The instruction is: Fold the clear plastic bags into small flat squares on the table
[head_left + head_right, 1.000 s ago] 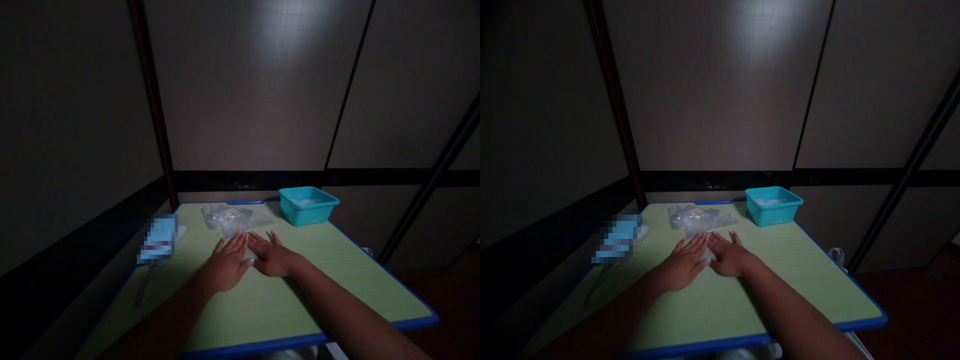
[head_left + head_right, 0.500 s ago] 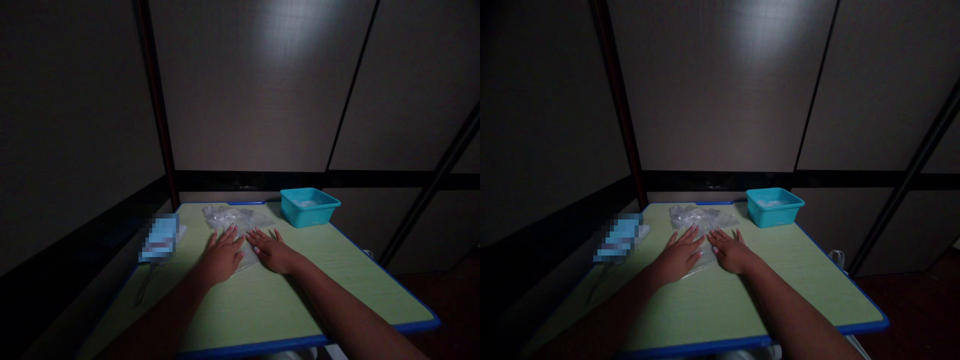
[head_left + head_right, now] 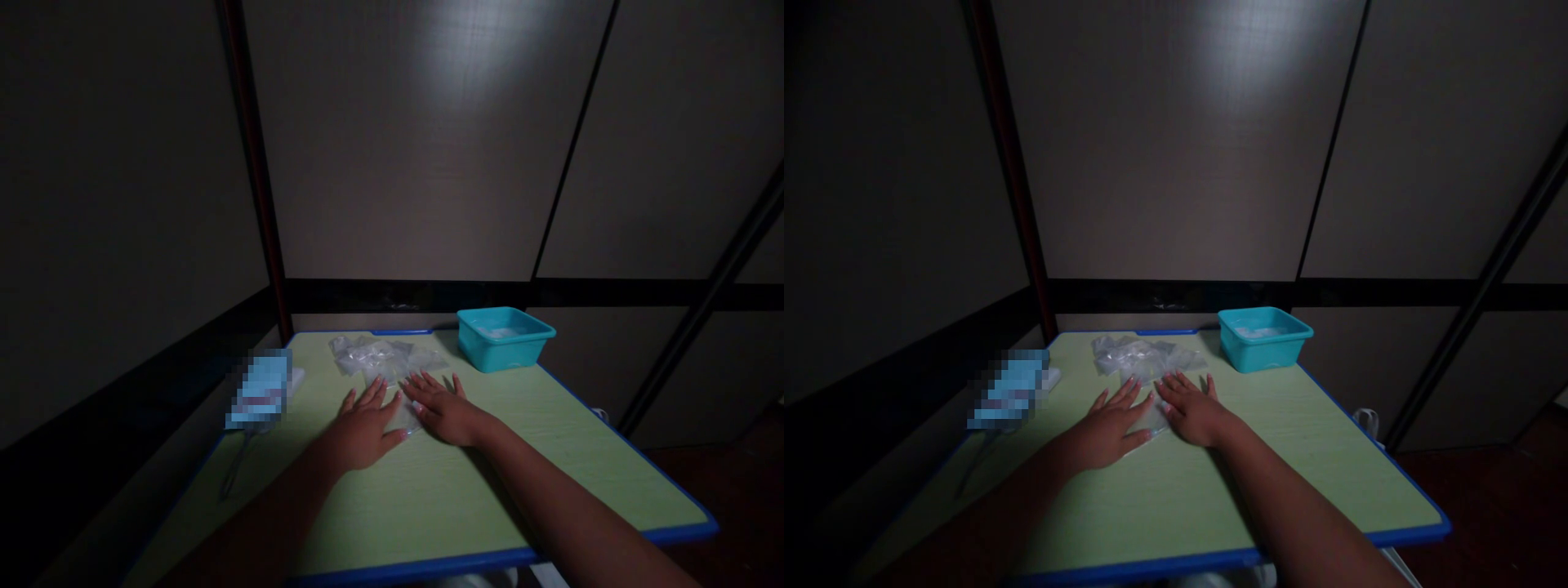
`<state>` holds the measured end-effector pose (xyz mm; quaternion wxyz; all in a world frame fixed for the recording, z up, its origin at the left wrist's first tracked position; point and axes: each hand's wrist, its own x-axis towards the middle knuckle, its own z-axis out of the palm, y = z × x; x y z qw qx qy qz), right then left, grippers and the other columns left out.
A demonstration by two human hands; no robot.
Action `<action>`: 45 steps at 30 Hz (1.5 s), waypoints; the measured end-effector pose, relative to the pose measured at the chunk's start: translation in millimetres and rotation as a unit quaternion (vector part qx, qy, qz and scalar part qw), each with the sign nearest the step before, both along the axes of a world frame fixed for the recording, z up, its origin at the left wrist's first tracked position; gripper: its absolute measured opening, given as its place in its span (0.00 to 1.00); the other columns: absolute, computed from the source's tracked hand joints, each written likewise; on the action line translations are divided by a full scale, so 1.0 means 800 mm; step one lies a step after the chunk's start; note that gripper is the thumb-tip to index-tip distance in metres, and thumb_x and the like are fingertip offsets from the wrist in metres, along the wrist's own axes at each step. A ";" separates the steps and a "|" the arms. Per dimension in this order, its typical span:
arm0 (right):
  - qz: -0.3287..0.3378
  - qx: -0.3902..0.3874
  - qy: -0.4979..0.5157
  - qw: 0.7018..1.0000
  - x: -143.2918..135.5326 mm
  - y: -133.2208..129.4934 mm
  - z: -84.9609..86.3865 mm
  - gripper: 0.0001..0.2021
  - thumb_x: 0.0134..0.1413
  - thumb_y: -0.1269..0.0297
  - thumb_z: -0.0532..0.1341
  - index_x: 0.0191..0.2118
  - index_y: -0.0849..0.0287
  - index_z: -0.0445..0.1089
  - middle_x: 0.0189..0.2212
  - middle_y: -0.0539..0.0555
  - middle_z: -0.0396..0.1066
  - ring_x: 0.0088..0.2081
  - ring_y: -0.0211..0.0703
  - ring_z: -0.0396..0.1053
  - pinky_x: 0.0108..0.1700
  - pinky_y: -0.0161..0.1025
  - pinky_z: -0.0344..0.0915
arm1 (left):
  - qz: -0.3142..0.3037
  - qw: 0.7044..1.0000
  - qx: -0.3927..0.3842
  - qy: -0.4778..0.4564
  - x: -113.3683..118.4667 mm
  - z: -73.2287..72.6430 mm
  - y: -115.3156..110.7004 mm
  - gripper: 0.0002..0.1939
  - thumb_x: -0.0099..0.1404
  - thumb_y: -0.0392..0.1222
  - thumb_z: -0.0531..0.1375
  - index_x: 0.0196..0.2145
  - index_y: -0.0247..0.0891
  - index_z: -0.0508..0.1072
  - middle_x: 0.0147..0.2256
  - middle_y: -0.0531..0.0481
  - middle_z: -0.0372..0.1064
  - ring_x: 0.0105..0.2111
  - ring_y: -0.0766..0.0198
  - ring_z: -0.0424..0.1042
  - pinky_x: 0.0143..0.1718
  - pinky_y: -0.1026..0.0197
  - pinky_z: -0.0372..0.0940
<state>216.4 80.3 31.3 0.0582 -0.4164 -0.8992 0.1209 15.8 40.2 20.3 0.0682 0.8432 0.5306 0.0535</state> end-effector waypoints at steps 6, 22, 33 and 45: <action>0.032 0.034 0.022 0.999 -0.011 -0.011 0.005 0.24 0.60 0.58 0.40 0.62 0.47 0.38 0.62 0.50 0.38 0.62 0.47 0.33 0.54 0.62 0.15 | 0.004 1.000 -0.006 0.005 0.003 -0.001 -0.001 0.36 0.62 0.61 0.42 0.61 0.40 0.42 0.62 0.42 0.31 0.61 0.54 0.27 0.56 0.39 0.35; 0.056 -0.013 -0.019 0.998 -0.006 -0.007 -0.005 0.27 0.59 0.57 0.40 0.62 0.52 0.31 0.62 0.51 0.33 0.62 0.45 0.30 0.55 0.63 0.21 | 0.046 0.998 -0.008 0.033 -0.002 -0.005 -0.001 0.43 0.58 0.67 0.37 0.61 0.34 0.39 0.62 0.41 0.27 0.61 0.51 0.27 0.55 0.36 0.32; 0.049 0.026 -0.063 0.996 -0.011 -0.009 -0.010 0.27 0.59 0.58 0.40 0.62 0.53 0.34 0.62 0.55 0.33 0.62 0.47 0.32 0.55 0.64 0.23 | -0.120 0.991 0.052 -0.029 0.030 0.015 -0.017 0.37 0.63 0.62 0.36 0.61 0.37 0.32 0.62 0.46 0.23 0.61 0.59 0.25 0.59 0.46 0.31; 0.054 0.031 -0.058 0.996 -0.008 -0.005 -0.016 0.28 0.58 0.57 0.41 0.62 0.54 0.30 0.63 0.55 0.32 0.62 0.45 0.28 0.55 0.64 0.23 | -0.039 0.998 0.038 -0.039 0.043 -0.009 -0.021 0.38 0.63 0.62 0.33 0.61 0.31 0.34 0.62 0.40 0.25 0.61 0.55 0.28 0.59 0.49 0.38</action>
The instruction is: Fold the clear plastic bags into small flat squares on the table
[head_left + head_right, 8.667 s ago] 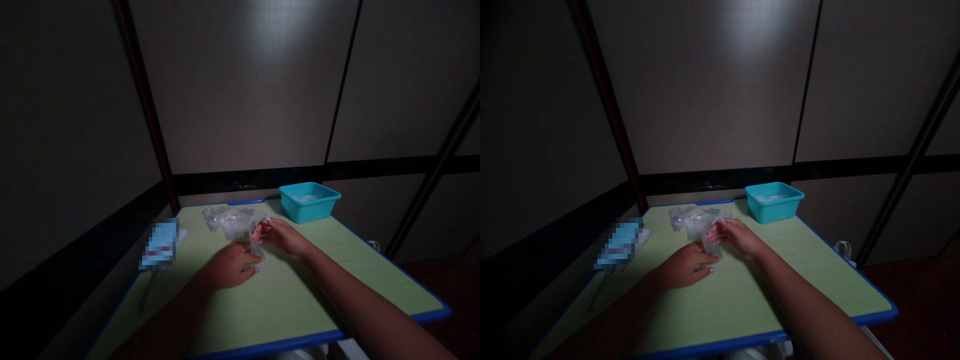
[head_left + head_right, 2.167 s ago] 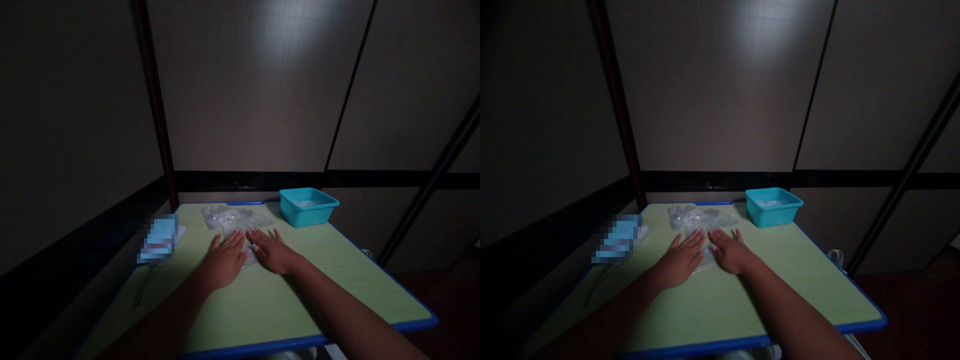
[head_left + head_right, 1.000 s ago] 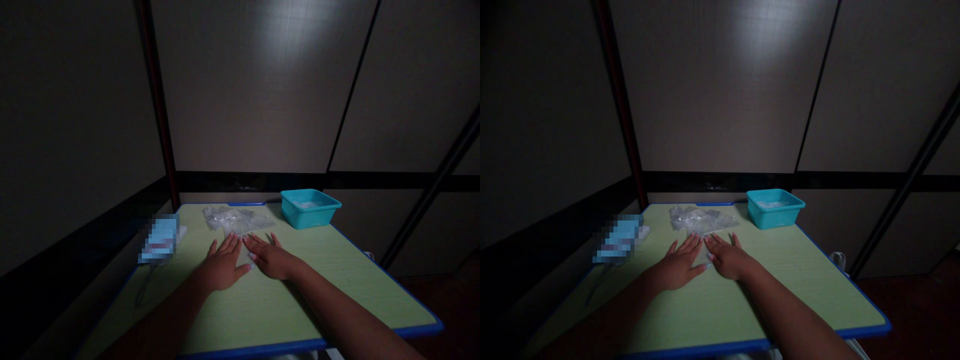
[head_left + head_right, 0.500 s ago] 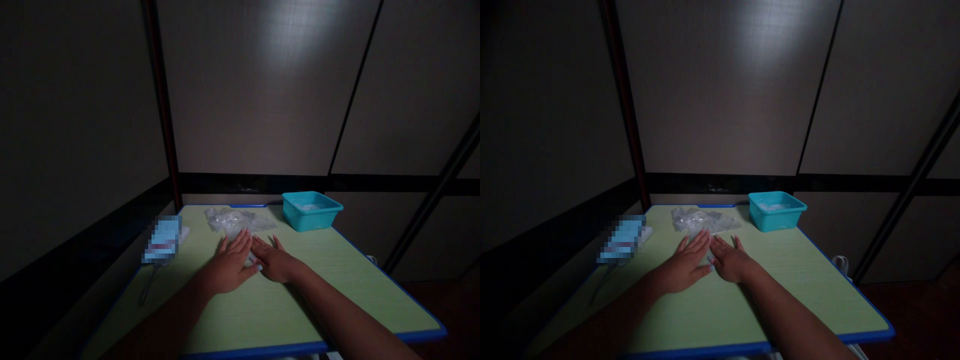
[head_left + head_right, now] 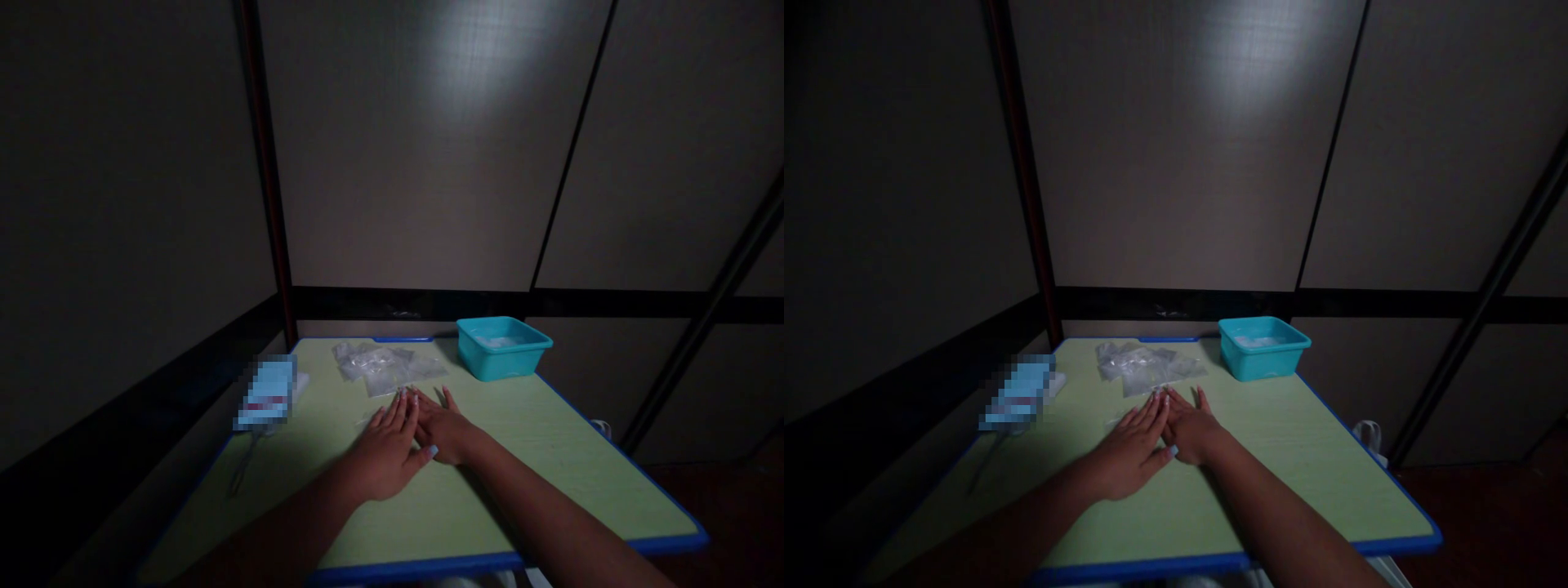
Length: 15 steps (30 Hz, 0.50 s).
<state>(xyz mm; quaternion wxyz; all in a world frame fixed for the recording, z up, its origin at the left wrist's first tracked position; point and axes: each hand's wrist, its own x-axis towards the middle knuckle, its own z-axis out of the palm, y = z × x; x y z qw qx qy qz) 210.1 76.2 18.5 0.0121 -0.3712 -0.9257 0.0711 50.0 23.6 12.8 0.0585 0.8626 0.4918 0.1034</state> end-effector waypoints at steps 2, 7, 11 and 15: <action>-0.006 -0.005 0.008 1.000 -0.001 -0.001 0.001 0.27 0.59 0.57 0.39 0.62 0.54 0.31 0.63 0.54 0.33 0.62 0.45 0.29 0.55 0.64 0.22 | 0.020 1.000 0.009 -0.002 0.002 -0.002 -0.001 0.38 0.63 0.62 0.33 0.61 0.30 0.36 0.62 0.40 0.27 0.61 0.55 0.31 0.59 0.51 0.39; -0.026 -0.017 0.009 0.999 -0.004 -0.004 0.005 0.27 0.59 0.55 0.36 0.63 0.54 0.32 0.63 0.51 0.31 0.62 0.44 0.27 0.56 0.62 0.22 | 0.065 0.998 0.024 0.009 -0.003 -0.009 -0.004 0.39 0.63 0.62 0.33 0.60 0.28 0.44 0.61 0.38 0.35 0.61 0.54 0.37 0.59 0.52 0.40; -0.041 -0.023 0.000 0.999 -0.007 -0.005 0.007 0.27 0.59 0.56 0.36 0.62 0.53 0.29 0.63 0.49 0.30 0.62 0.43 0.26 0.56 0.61 0.21 | 0.101 0.994 0.038 0.022 -0.020 -0.019 -0.007 0.38 0.64 0.61 0.35 0.60 0.27 0.48 0.61 0.37 0.39 0.60 0.53 0.39 0.58 0.51 0.42; -0.040 -0.018 0.010 0.999 -0.007 -0.005 0.005 0.27 0.59 0.55 0.35 0.62 0.53 0.29 0.63 0.48 0.31 0.62 0.42 0.27 0.56 0.60 0.21 | 0.138 0.989 0.045 0.026 -0.040 -0.025 -0.012 0.36 0.64 0.59 0.37 0.59 0.28 0.48 0.61 0.38 0.40 0.60 0.54 0.40 0.58 0.51 0.44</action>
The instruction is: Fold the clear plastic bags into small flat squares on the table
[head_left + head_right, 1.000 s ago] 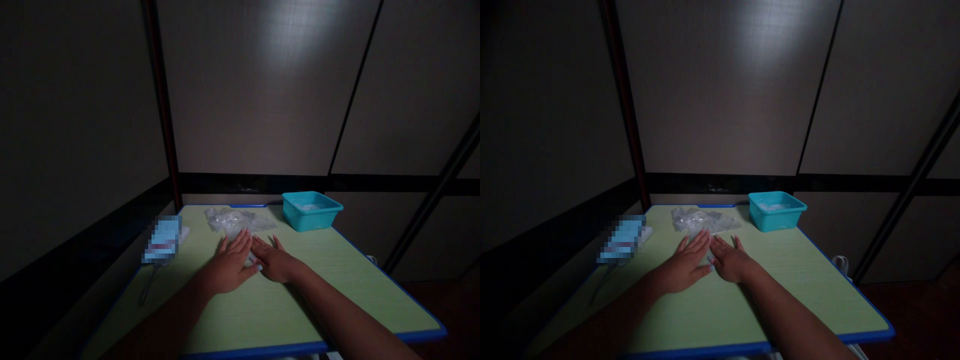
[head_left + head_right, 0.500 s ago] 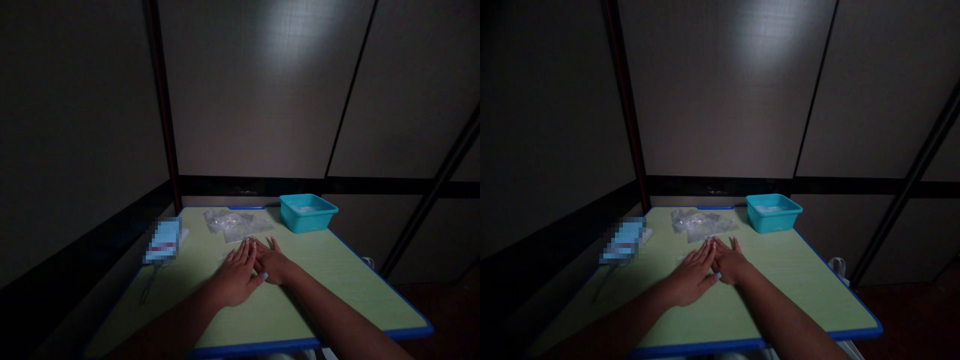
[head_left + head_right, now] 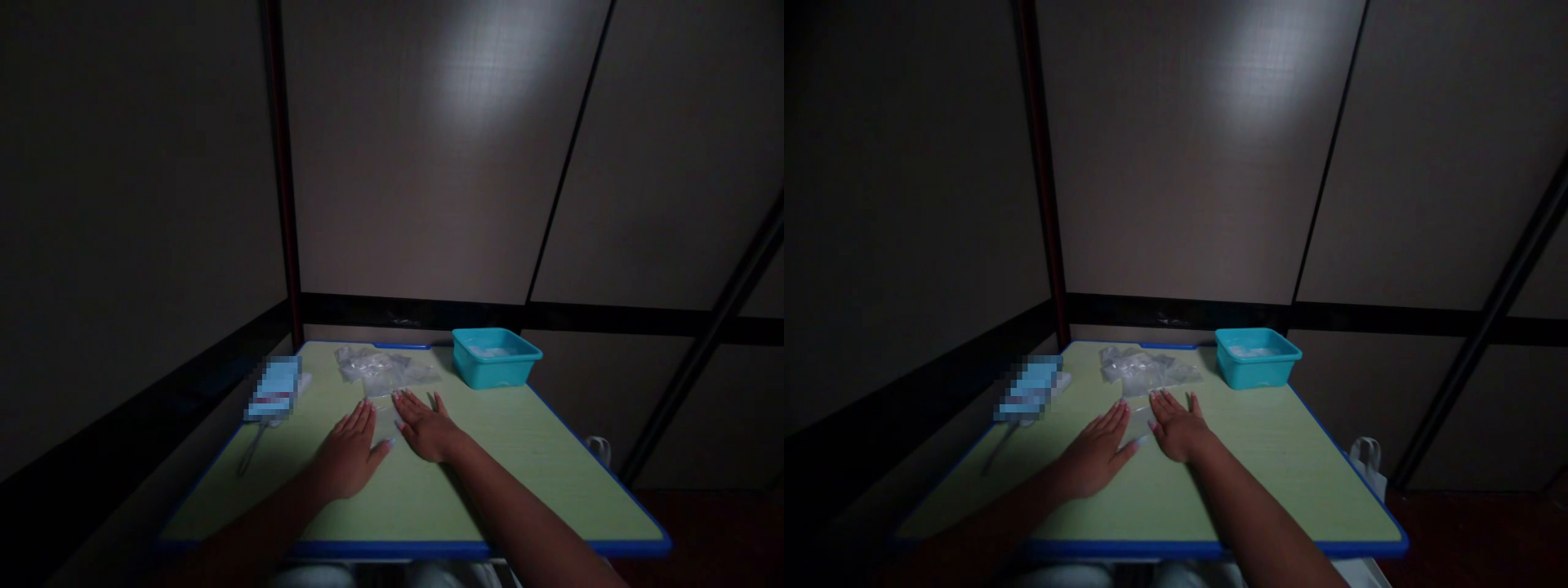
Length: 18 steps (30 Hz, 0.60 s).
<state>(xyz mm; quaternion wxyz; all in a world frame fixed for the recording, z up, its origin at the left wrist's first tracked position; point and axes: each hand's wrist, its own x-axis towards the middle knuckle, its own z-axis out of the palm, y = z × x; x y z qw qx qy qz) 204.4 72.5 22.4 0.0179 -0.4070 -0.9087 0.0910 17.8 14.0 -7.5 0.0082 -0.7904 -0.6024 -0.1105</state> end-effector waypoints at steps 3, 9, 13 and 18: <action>0.000 0.004 -0.001 1.000 0.000 0.001 -0.001 0.27 0.59 0.55 0.34 0.62 0.53 0.29 0.63 0.49 0.31 0.62 0.42 0.26 0.56 0.60 0.21 | 0.029 1.000 -0.009 0.005 -0.010 0.000 -0.006 0.36 0.64 0.59 0.38 0.60 0.29 0.48 0.61 0.39 0.38 0.61 0.55 0.39 0.57 0.49 0.45; 0.002 0.004 0.002 1.000 0.000 0.002 -0.003 0.27 0.59 0.55 0.34 0.63 0.53 0.29 0.63 0.49 0.31 0.62 0.42 0.27 0.56 0.61 0.20 | 0.090 0.995 -0.031 0.016 -0.008 0.013 -0.003 0.35 0.64 0.58 0.37 0.60 0.31 0.47 0.61 0.40 0.33 0.61 0.53 0.34 0.56 0.40 0.40; 0.003 0.004 0.009 1.000 0.000 0.003 -0.005 0.27 0.59 0.55 0.34 0.63 0.55 0.31 0.63 0.50 0.31 0.62 0.42 0.27 0.56 0.61 0.20 | 0.079 0.997 0.005 0.009 0.007 0.034 0.022 0.31 0.65 0.55 0.36 0.61 0.37 0.43 0.62 0.46 0.30 0.61 0.55 0.30 0.56 0.39 0.37; 0.007 0.009 0.024 1.000 0.001 0.002 -0.007 0.26 0.60 0.56 0.34 0.63 0.54 0.34 0.63 0.50 0.33 0.62 0.43 0.29 0.56 0.61 0.19 | 0.013 1.000 0.017 0.004 0.027 0.034 0.048 0.29 0.66 0.53 0.38 0.61 0.41 0.43 0.62 0.49 0.28 0.61 0.57 0.29 0.57 0.43 0.38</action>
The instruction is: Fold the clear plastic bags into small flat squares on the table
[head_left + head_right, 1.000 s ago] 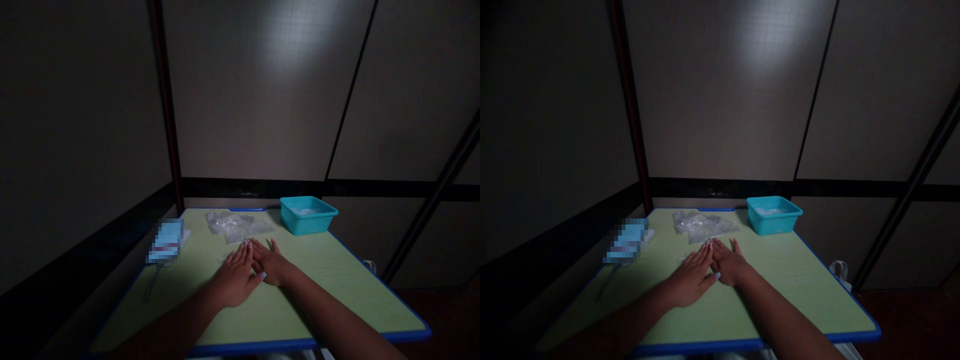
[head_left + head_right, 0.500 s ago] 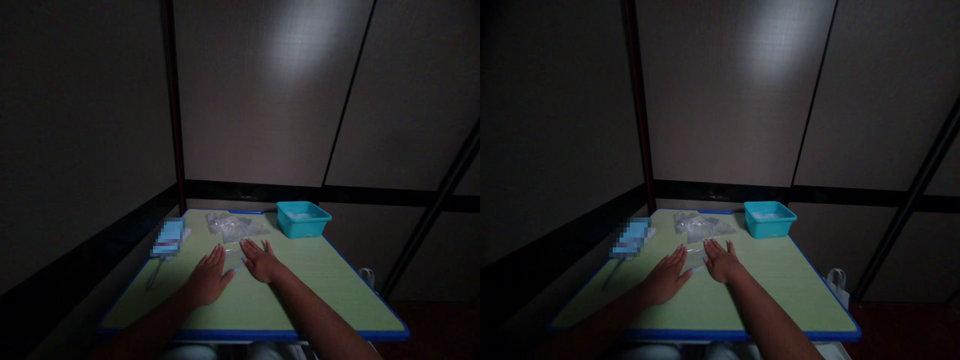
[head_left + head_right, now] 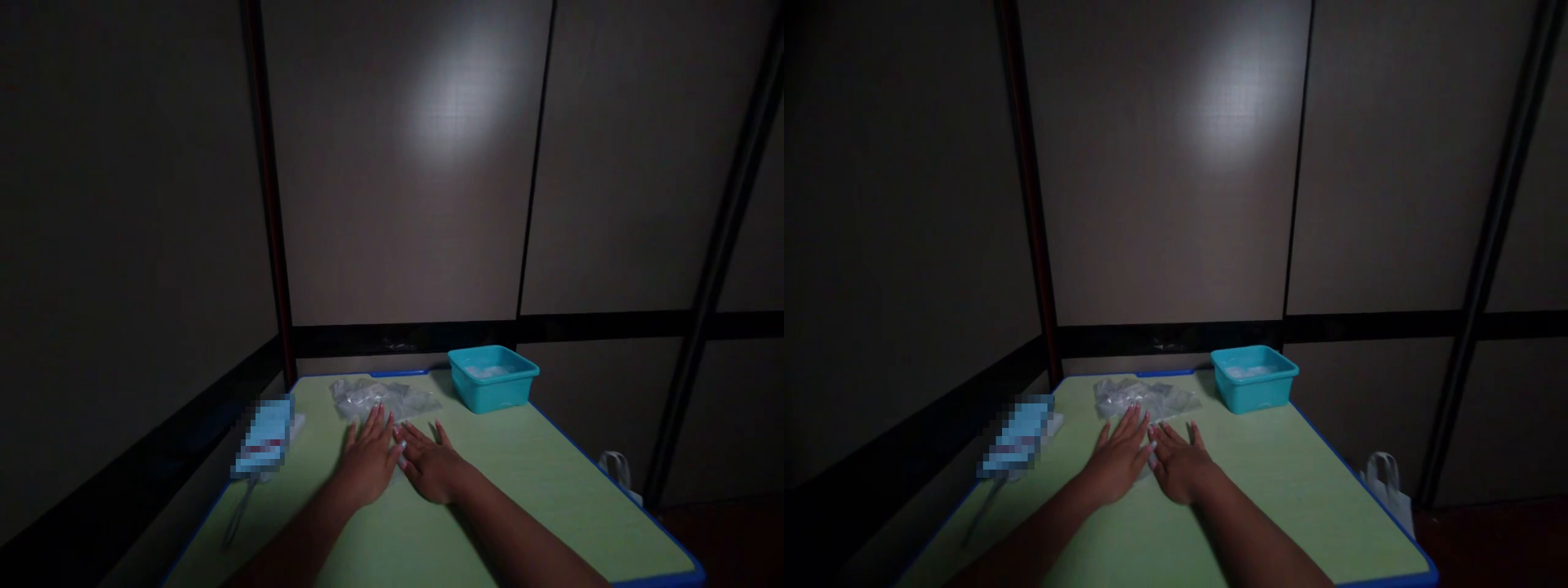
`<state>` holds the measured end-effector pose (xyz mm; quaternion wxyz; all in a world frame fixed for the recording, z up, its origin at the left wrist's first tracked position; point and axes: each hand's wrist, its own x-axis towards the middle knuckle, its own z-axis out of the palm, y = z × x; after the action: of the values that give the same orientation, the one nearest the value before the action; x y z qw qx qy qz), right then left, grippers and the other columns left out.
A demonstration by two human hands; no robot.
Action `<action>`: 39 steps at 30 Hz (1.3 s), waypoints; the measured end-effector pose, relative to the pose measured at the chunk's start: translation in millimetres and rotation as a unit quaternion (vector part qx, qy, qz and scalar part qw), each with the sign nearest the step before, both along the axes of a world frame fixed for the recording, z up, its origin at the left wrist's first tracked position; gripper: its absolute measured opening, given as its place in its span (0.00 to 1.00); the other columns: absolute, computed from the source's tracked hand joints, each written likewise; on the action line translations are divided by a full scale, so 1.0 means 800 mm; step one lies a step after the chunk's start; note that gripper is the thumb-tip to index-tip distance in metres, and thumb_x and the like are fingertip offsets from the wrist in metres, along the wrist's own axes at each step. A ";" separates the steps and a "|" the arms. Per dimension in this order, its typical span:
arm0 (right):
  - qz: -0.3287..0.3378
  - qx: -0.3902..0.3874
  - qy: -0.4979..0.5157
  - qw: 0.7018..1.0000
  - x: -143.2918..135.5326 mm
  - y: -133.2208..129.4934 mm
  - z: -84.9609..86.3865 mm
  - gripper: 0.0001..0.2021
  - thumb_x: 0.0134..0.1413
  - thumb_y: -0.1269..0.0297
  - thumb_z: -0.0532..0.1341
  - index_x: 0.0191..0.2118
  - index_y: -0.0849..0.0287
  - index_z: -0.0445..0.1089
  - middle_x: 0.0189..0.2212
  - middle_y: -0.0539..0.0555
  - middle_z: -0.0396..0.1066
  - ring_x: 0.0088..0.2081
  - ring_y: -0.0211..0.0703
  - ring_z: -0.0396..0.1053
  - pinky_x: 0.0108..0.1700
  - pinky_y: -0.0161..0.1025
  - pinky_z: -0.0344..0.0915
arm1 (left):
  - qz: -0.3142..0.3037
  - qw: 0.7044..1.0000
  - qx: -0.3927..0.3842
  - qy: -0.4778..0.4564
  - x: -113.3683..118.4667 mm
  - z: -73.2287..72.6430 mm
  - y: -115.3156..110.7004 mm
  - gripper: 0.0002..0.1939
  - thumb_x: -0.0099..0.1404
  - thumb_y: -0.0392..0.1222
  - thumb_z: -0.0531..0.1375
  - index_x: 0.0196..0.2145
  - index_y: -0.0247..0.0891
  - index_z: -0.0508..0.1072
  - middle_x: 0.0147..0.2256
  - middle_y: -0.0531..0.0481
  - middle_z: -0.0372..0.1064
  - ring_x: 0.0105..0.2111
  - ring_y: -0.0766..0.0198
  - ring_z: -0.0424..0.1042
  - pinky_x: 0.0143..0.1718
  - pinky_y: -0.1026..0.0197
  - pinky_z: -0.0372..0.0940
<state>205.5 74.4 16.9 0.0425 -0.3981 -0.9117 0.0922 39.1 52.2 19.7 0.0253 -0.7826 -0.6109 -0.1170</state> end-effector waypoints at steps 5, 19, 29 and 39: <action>-0.003 0.002 0.020 1.000 0.000 0.000 -0.001 0.26 0.60 0.57 0.36 0.63 0.52 0.32 0.63 0.51 0.35 0.62 0.42 0.31 0.57 0.59 0.19 | -0.076 0.996 -0.046 -0.007 -0.004 -0.016 0.003 0.30 0.65 0.56 0.36 0.61 0.42 0.40 0.62 0.50 0.31 0.61 0.57 0.31 0.58 0.44 0.38; 0.008 -0.003 0.004 1.000 0.001 -0.001 0.002 0.27 0.59 0.58 0.38 0.62 0.52 0.32 0.63 0.50 0.32 0.62 0.44 0.29 0.56 0.63 0.22 | -0.055 0.996 -0.071 0.021 -0.017 -0.012 -0.006 0.33 0.62 0.62 0.35 0.61 0.45 0.39 0.62 0.45 0.31 0.61 0.53 0.28 0.55 0.35 0.33; 0.004 -0.017 -0.003 1.000 0.001 -0.004 0.007 0.27 0.59 0.57 0.38 0.62 0.53 0.32 0.63 0.49 0.32 0.62 0.45 0.28 0.56 0.62 0.22 | -0.048 0.996 -0.070 0.021 -0.017 -0.009 -0.016 0.34 0.62 0.62 0.34 0.61 0.42 0.43 0.62 0.44 0.33 0.61 0.52 0.29 0.55 0.36 0.32; -0.001 -0.016 0.012 1.000 0.000 -0.002 0.005 0.26 0.60 0.55 0.35 0.62 0.53 0.31 0.62 0.49 0.32 0.62 0.44 0.28 0.57 0.60 0.21 | -0.051 0.994 0.081 -0.046 -0.035 0.015 -0.010 0.21 0.63 0.50 0.49 0.53 0.47 0.61 0.59 0.48 0.49 0.59 0.52 0.41 0.56 0.45 0.40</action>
<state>205.6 72.4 20.7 0.0469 -0.3990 -0.9090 0.1113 11.4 44.1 31.9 0.0546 -0.8019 -0.5592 -0.2031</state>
